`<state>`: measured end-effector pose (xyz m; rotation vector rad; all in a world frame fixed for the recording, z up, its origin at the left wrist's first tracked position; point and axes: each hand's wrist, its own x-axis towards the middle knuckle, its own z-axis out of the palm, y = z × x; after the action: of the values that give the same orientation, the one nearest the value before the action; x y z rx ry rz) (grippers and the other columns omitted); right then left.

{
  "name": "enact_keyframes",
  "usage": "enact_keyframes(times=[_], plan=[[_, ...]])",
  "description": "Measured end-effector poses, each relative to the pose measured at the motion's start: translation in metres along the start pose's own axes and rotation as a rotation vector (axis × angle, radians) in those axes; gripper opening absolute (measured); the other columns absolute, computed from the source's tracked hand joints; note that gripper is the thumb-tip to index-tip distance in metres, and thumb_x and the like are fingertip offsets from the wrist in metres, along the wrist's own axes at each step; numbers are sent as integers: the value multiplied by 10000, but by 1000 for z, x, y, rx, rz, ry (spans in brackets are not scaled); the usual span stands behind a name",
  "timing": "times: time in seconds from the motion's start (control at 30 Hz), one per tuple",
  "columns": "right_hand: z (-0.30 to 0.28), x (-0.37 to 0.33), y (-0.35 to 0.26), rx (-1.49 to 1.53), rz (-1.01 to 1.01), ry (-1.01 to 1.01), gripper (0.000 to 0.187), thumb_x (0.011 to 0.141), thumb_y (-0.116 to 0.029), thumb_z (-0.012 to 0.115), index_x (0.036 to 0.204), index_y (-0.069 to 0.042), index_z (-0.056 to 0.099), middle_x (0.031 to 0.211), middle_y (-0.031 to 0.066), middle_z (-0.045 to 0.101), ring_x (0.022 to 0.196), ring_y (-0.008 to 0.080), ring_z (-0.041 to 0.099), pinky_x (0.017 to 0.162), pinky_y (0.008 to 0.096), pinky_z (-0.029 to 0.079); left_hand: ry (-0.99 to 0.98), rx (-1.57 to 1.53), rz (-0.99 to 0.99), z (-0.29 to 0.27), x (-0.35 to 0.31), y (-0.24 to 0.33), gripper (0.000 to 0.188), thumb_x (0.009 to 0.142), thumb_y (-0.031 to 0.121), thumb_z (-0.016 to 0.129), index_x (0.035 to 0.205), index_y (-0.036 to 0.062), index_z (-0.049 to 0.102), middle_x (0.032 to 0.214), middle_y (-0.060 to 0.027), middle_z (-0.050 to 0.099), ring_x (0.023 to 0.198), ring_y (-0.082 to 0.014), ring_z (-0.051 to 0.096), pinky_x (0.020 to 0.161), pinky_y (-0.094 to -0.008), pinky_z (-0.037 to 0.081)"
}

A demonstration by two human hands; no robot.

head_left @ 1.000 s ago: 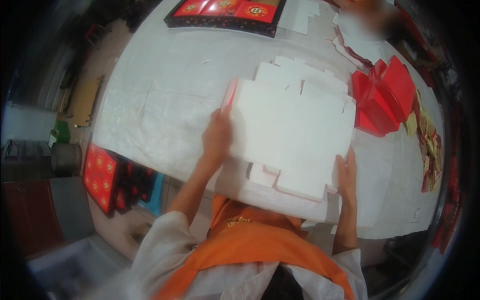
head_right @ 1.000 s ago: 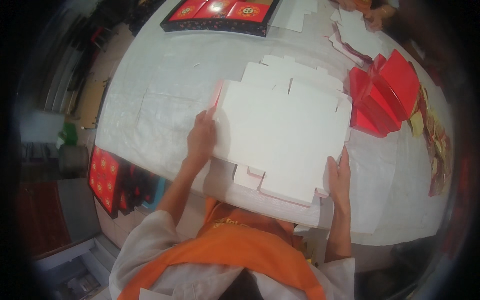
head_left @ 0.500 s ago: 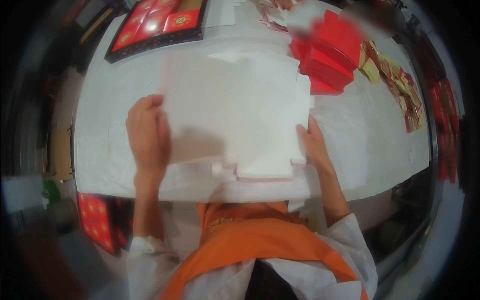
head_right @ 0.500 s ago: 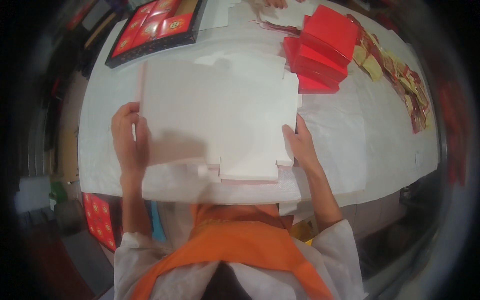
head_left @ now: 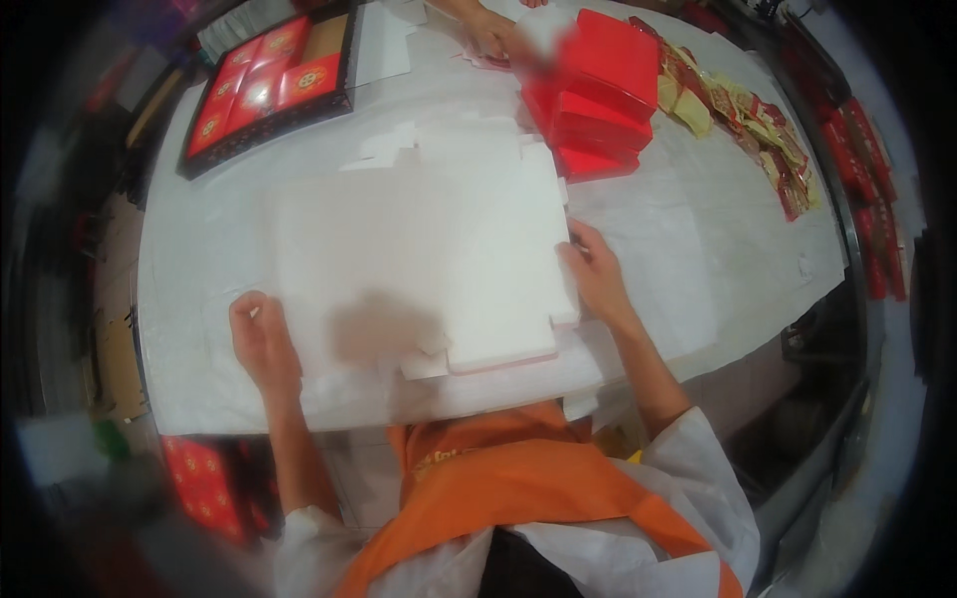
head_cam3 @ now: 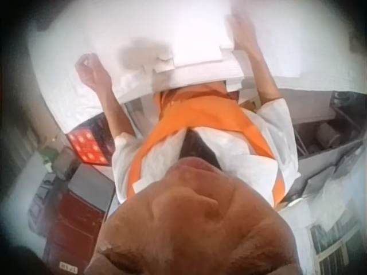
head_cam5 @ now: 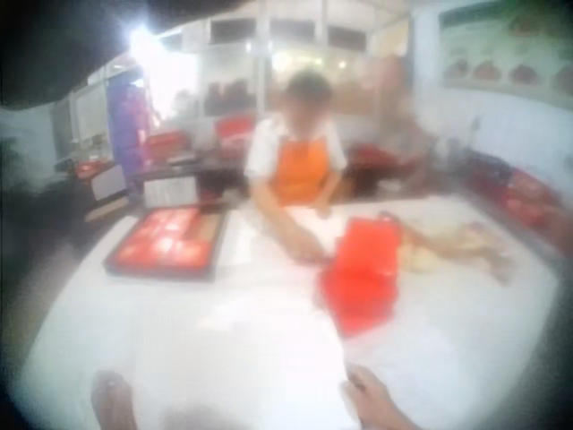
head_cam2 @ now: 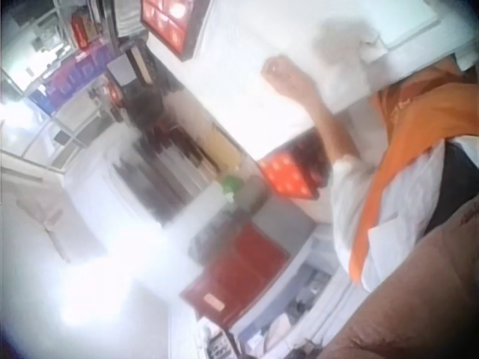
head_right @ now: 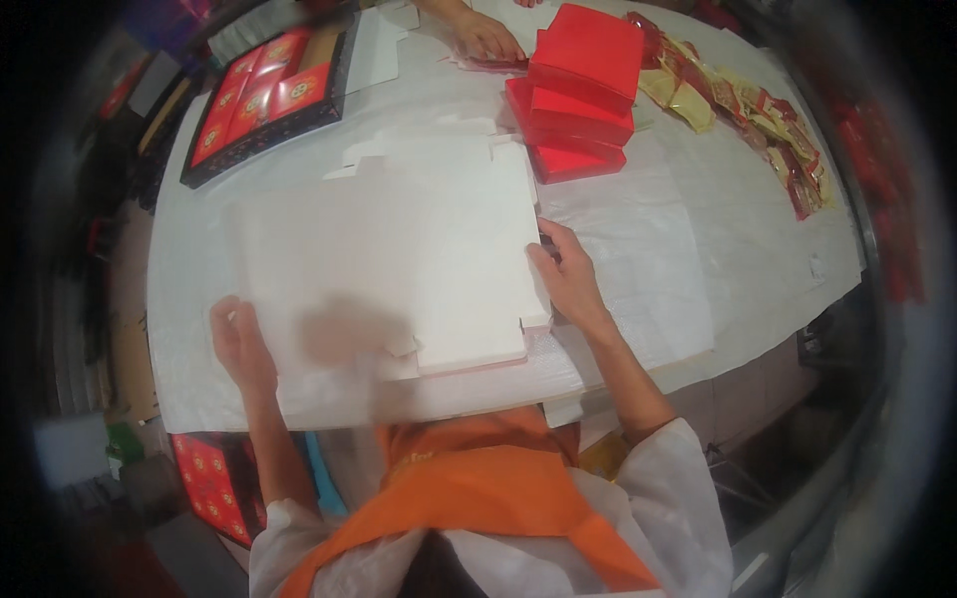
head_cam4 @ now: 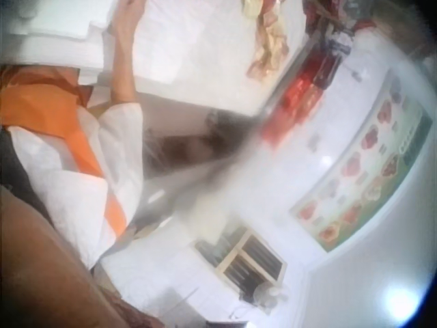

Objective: The person assembles small red boxes by folding white cardboard inserts and placing them inside the red shells. They then place the completed boxes into a larger black tray and stack the trays. The process is repeated multiple times.

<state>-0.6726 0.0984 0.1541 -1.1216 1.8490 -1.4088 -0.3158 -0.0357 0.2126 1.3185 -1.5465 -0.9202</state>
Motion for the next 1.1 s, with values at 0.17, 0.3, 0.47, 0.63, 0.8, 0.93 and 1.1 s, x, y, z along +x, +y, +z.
enact_keyframes(times=[0.17, 0.3, 0.47, 0.63, 0.8, 0.93, 1.1], plan=[[-2, 9, -3, -69, 23, 18, 328, 846, -133, 558, 1151, -20, 515, 1178, 92, 511, 942, 178, 532, 825, 284, 429, -353, -218, -272, 1, 3, -2, 361, 851, 59, 513, 1188, -56, 451, 1087, -89, 555, 1012, -143, 496, 865, -270, 406], [-8, 14, -22, 53, 111, 18, 346, 848, -154, 558, 1166, -25, 514, 1116, 92, 539, 947, 170, 524, 837, 277, 414, -567, -430, -74, -17, 13, 25, 415, 778, 30, 590, 1175, -25, 486, 1116, -140, 556, 1090, -223, 488, 945, -334, 373], [-8, 17, -30, 39, 124, 4, 400, 859, -155, 543, 1221, 1, 477, 1066, 91, 546, 948, 144, 513, 840, 265, 405, -415, 402, 464, -24, 4, -65, 513, 616, 1, 715, 1102, 37, 552, 1121, -135, 557, 1099, -318, 482, 933, -415, 390], [-13, 2, -30, -7, 82, 10, 400, 869, -119, 509, 1249, -7, 453, 1004, 72, 553, 931, 126, 517, 816, 253, 416, -593, -386, -365, 5, -22, -56, 368, 782, 106, 602, 1135, 39, 520, 1089, -98, 576, 1101, -285, 495, 912, -444, 401], [-13, -10, -66, 256, 44, 94, 375, 865, -101, 497, 1232, -31, 472, 906, 80, 562, 822, 132, 527, 761, 244, 425, -493, -453, -153, -8, -22, -34, 325, 825, 106, 542, 1130, 1, 512, 1084, -108, 573, 1022, -277, 538, 882, -441, 419], [-20, -3, -26, -202, 45, -11, 332, 869, -94, 485, 1193, -20, 493, 831, 115, 568, 779, 154, 552, 746, 257, 434, -478, 571, 436, -16, -24, -75, 293, 818, 90, 517, 1082, -36, 534, 1063, -135, 573, 979, -274, 560, 852, -438, 449], [-18, -2, -22, -356, -237, -37, 306, 878, -117, 482, 1164, -10, 510, 851, 150, 602, 777, 249, 593, 738, 301, 453, -615, 48, -60, 1, -20, -31, 286, 846, 110, 473, 1088, -36, 519, 1049, -127, 551, 1008, -254, 532, 782, -391, 495]])
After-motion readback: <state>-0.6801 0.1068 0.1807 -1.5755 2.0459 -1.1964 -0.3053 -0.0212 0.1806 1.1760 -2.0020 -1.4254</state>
